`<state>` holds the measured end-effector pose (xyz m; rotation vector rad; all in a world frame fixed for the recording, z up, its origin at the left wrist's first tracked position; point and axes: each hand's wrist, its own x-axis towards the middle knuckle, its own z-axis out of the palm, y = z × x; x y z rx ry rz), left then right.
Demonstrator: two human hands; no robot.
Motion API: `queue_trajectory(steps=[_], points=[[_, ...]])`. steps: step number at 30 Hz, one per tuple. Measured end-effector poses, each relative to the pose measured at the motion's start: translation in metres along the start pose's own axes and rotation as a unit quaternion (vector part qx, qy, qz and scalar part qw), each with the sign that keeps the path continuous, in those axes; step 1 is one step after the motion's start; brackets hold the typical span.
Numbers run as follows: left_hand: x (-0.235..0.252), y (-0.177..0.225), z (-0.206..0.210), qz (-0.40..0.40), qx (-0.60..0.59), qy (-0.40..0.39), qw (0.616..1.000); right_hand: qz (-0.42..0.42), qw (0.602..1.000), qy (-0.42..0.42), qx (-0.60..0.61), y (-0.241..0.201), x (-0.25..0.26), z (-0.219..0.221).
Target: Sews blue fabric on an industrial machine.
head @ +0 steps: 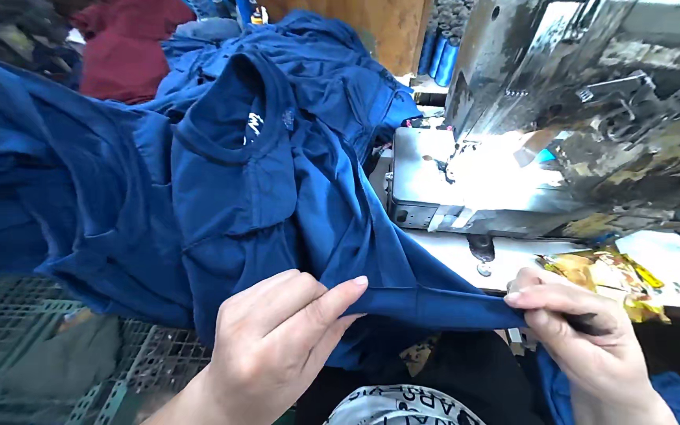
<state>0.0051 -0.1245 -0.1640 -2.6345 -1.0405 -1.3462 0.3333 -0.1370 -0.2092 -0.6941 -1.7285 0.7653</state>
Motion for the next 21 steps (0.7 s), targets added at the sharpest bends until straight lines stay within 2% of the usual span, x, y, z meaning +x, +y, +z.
queue_trajectory(steps=[4,6,8,10,11,12,14,16,17,18,20,21], points=[[-0.005,-0.008,0.011,0.051,0.059,0.031,0.996,-0.040,0.986,0.017,-0.162,-0.006,0.001,0.003],[-0.007,-0.012,0.021,0.041,0.026,0.063,0.997,-0.070,0.970,0.041,-0.231,-0.003,-0.002,0.005],[-0.006,-0.016,0.039,-0.014,-0.101,0.080,0.992,-0.090,0.958,0.046,-0.267,0.003,-0.006,0.006],[0.008,-0.015,0.063,-0.099,-0.288,0.099,0.947,-0.080,0.959,0.051,-0.267,0.009,-0.007,0.013],[0.019,-0.015,0.073,-0.136,-0.338,0.100,0.926,-0.059,0.965,0.054,-0.251,0.012,-0.008,0.018],[0.034,-0.019,0.082,-0.145,-0.346,0.094,0.922,-0.028,0.973,0.058,-0.220,0.018,-0.010,0.025],[0.066,-0.042,0.103,-0.061,-0.261,0.059,0.962,0.072,0.988,0.065,-0.119,0.030,-0.017,0.041],[0.099,-0.068,0.126,0.030,-0.104,-0.009,0.994,0.217,0.974,0.072,-0.002,0.039,-0.023,0.058],[0.113,-0.074,0.136,0.020,-0.050,-0.062,0.997,0.278,0.957,0.076,0.045,0.042,-0.022,0.062],[0.127,-0.075,0.143,-0.021,-0.004,-0.133,0.991,0.328,0.938,0.081,0.080,0.044,-0.020,0.063],[0.159,-0.069,0.152,-0.144,0.025,-0.272,0.951,0.403,0.899,0.106,0.137,0.046,-0.013,0.057],[0.174,-0.069,0.156,-0.173,0.027,-0.307,0.935,0.418,0.887,0.123,0.155,0.048,-0.009,0.053]])
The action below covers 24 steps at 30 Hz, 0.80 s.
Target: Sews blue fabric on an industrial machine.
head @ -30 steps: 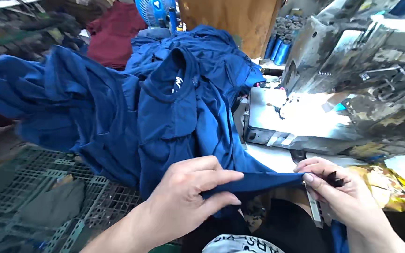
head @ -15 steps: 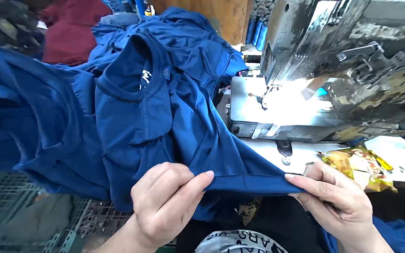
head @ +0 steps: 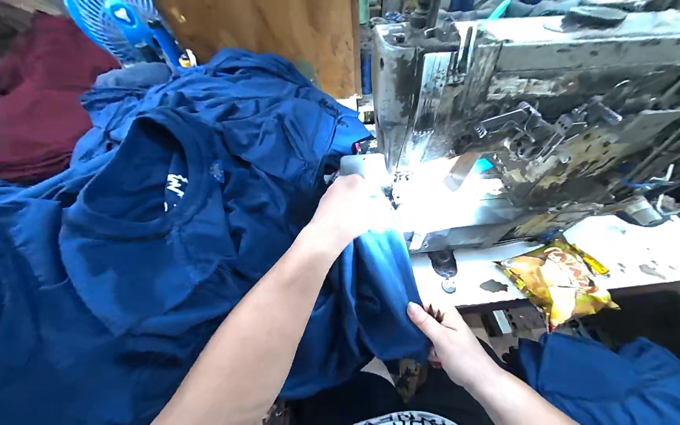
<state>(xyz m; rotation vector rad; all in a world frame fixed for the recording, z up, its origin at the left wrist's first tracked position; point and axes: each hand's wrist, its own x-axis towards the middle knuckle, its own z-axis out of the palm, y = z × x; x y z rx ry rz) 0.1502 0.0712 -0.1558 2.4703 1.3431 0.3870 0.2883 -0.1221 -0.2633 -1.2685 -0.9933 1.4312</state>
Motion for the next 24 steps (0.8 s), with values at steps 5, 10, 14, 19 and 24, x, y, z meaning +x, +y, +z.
queue_trajectory(steps=[5,10,14,19,24], points=[[0.060,-0.017,0.015,0.061,0.014,0.042,0.997,-0.045,0.998,0.035,0.037,-0.021,0.026,-0.010],[0.093,-0.050,0.045,0.102,0.007,0.069,0.992,-0.053,0.998,0.023,0.036,-0.010,0.026,-0.006],[0.094,-0.053,0.045,0.093,0.001,0.064,0.994,-0.066,0.997,0.032,0.022,-0.009,0.034,-0.003],[0.048,-0.014,-0.006,0.000,0.002,0.058,0.998,-0.122,0.992,0.031,0.005,-0.014,0.074,0.000],[-0.043,0.020,-0.025,0.110,0.050,0.116,0.986,-0.121,0.992,0.025,0.005,-0.022,0.076,-0.002]])
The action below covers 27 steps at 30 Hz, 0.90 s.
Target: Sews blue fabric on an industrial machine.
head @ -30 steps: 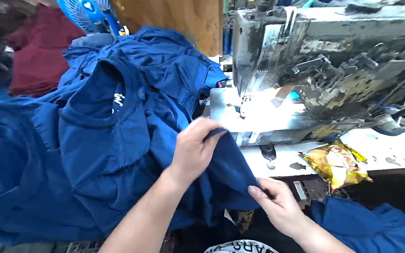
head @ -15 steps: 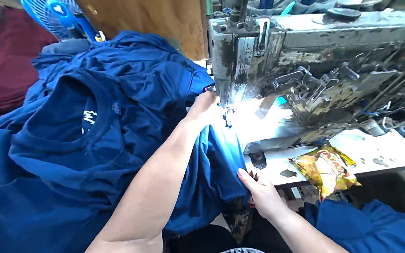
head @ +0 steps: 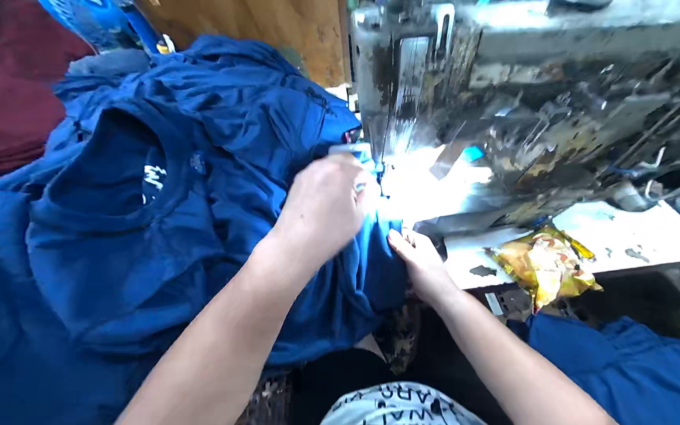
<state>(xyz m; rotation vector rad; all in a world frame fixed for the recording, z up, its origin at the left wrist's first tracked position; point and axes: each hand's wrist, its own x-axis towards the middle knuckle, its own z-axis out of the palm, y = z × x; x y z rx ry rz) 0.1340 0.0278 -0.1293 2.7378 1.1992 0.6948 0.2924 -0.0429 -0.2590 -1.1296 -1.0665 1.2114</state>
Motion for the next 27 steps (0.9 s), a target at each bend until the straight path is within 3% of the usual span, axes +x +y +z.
queue_trajectory(steps=[4,6,9,16,20,22,24,27], points=[[-0.083,0.017,0.026,0.076,-0.007,-0.277,0.958,0.040,0.999,0.019,-0.022,0.009,-0.045,-0.016],[-0.115,0.017,0.042,0.071,0.047,-0.327,0.941,0.002,0.997,0.043,-0.063,0.018,-0.072,-0.028],[-0.141,0.031,0.054,0.003,0.069,-0.389,0.919,-0.064,0.987,0.060,-0.134,0.027,-0.106,-0.041],[-0.169,0.054,0.065,-0.080,0.035,-0.326,0.941,-0.195,0.934,-0.054,-0.293,0.035,-0.137,-0.047],[-0.181,0.058,0.047,-0.029,-0.116,-0.316,0.941,-0.105,0.906,-0.049,-0.406,0.032,-0.142,-0.045],[-0.195,0.058,0.045,0.028,-0.119,-0.229,0.966,-0.023,0.887,-0.059,-0.458,0.026,-0.142,-0.048],[-0.205,0.056,0.037,0.049,-0.116,-0.105,0.986,0.005,0.876,-0.066,-0.478,0.023,-0.140,-0.051],[-0.210,0.056,0.019,0.011,-0.136,-0.027,0.990,-0.103,0.865,-0.037,-0.490,0.023,-0.142,-0.053]])
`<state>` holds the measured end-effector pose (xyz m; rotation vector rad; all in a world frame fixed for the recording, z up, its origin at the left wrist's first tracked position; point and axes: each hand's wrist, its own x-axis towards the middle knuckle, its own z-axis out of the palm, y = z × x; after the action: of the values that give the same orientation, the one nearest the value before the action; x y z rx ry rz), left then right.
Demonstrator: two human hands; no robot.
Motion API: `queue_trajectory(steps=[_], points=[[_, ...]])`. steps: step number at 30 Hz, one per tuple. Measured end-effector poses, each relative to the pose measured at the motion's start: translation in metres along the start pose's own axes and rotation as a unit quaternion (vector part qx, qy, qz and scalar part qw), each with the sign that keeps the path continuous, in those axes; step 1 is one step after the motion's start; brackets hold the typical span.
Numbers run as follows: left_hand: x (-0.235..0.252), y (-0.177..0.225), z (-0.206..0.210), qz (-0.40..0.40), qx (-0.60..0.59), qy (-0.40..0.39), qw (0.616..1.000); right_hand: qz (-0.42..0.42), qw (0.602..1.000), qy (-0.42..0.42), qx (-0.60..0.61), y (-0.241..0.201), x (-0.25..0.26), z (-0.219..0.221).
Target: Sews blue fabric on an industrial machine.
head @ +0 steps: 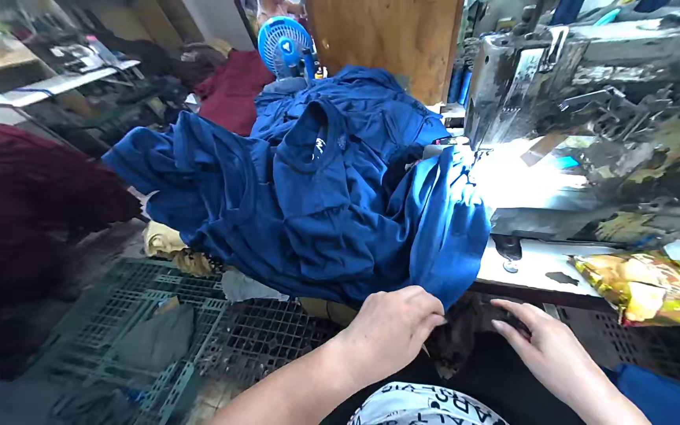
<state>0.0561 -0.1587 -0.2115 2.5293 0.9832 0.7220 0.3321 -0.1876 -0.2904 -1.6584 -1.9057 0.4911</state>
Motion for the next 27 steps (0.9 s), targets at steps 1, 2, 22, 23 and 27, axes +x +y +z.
queue_trajectory(steps=[1,2,22,23,27], points=[[0.000,0.001,-0.002,-0.011,-0.008,0.011,1.000,-0.033,0.999,0.038,-0.009,-0.002,0.001,0.000],[0.000,0.001,-0.001,-0.015,-0.011,0.020,1.000,-0.061,0.996,0.069,-0.013,-0.005,0.002,0.000],[0.023,0.004,0.009,0.222,-0.191,0.140,0.946,-0.355,0.892,0.278,0.025,-0.055,0.015,-0.026],[0.025,0.005,0.009,0.223,-0.193,0.131,0.947,-0.370,0.884,0.283,0.027,-0.057,0.019,-0.024],[0.030,0.009,0.013,0.222,-0.199,0.103,0.949,-0.405,0.869,0.281,0.043,-0.063,0.025,-0.020]])
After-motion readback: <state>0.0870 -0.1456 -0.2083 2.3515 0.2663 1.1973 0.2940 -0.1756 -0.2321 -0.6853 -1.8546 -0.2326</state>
